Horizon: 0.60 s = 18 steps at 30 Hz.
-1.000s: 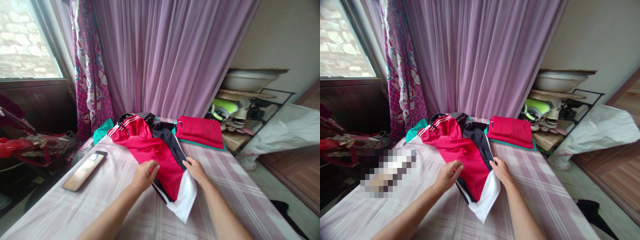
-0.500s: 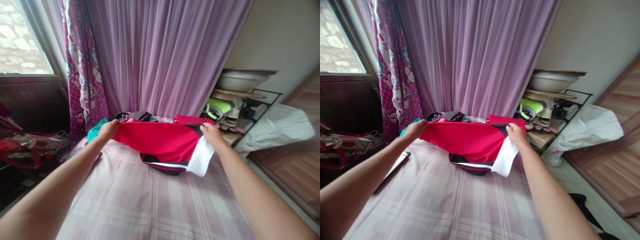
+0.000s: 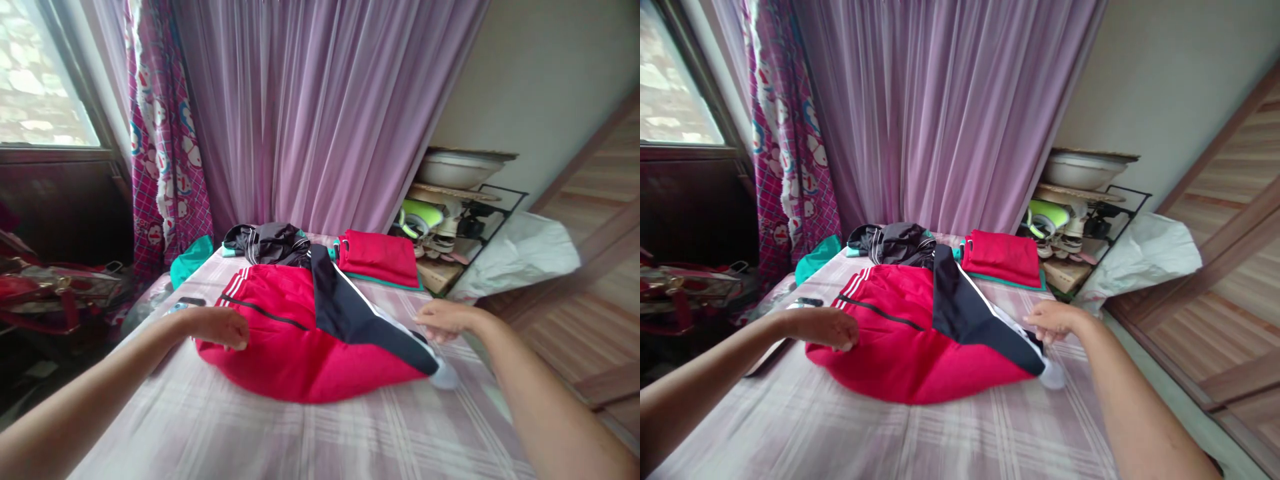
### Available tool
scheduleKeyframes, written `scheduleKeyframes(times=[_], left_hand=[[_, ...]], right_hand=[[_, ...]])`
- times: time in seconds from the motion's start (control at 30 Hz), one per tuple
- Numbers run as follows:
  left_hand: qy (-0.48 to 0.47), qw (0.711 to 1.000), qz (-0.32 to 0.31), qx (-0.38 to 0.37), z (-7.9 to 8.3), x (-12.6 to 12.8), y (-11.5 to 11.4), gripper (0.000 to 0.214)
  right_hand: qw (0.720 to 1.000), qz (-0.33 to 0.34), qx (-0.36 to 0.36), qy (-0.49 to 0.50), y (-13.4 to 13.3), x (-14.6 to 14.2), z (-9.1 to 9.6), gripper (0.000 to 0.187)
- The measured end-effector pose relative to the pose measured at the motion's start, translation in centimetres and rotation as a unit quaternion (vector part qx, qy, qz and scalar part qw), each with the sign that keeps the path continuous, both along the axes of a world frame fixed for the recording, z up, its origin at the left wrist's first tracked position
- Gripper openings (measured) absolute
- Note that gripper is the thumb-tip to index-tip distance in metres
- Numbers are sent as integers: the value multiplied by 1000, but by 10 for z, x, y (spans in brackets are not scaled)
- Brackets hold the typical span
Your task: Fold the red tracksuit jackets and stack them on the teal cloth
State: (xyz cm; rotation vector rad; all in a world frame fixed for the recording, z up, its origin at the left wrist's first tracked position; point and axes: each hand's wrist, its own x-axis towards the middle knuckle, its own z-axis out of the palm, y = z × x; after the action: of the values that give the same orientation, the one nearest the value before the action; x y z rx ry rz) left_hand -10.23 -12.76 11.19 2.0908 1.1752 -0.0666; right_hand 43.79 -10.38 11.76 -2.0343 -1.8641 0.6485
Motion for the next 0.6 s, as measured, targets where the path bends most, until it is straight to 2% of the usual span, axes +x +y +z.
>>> scheduleKeyframes(times=[0.03, 0.07, 0.17, 0.23, 0.3, 0.37, 0.47, 0.6], left_hand=[[-5, 1000, -9, -8, -5, 5, 1, 23], [-5, 1000, -4, 15, -7, 8, 6, 25], [34, 981, 65, 177, -10, 11, 29, 27], [70, 960, 100, 252, -13, 9, 43, 29], [84, 962, 94, 244, -20, 6, 47, 32], [88, 974, 64, 197, -30, 4, 42, 32], [83, 984, 17, 155, -44, 1, 26, 29], [89, 986, -3, 142, -52, -2, 15, 19]], right_hand=[[1000, 13, -22, -16, 5, -2, -6, 34], [998, 29, -34, -33, 11, -9, -10, 34], [995, 48, 25, -80, 33, -50, -20, 35], [992, 15, 51, -118, 44, -84, -29, 40], [987, -17, 30, -154, 50, -111, -41, 45], [985, -25, -1, -170, 52, -126, -52, 40], [987, -8, -12, -161, 52, -125, -62, 26], [990, 19, 9, -143, 50, -112, -65, 28]])
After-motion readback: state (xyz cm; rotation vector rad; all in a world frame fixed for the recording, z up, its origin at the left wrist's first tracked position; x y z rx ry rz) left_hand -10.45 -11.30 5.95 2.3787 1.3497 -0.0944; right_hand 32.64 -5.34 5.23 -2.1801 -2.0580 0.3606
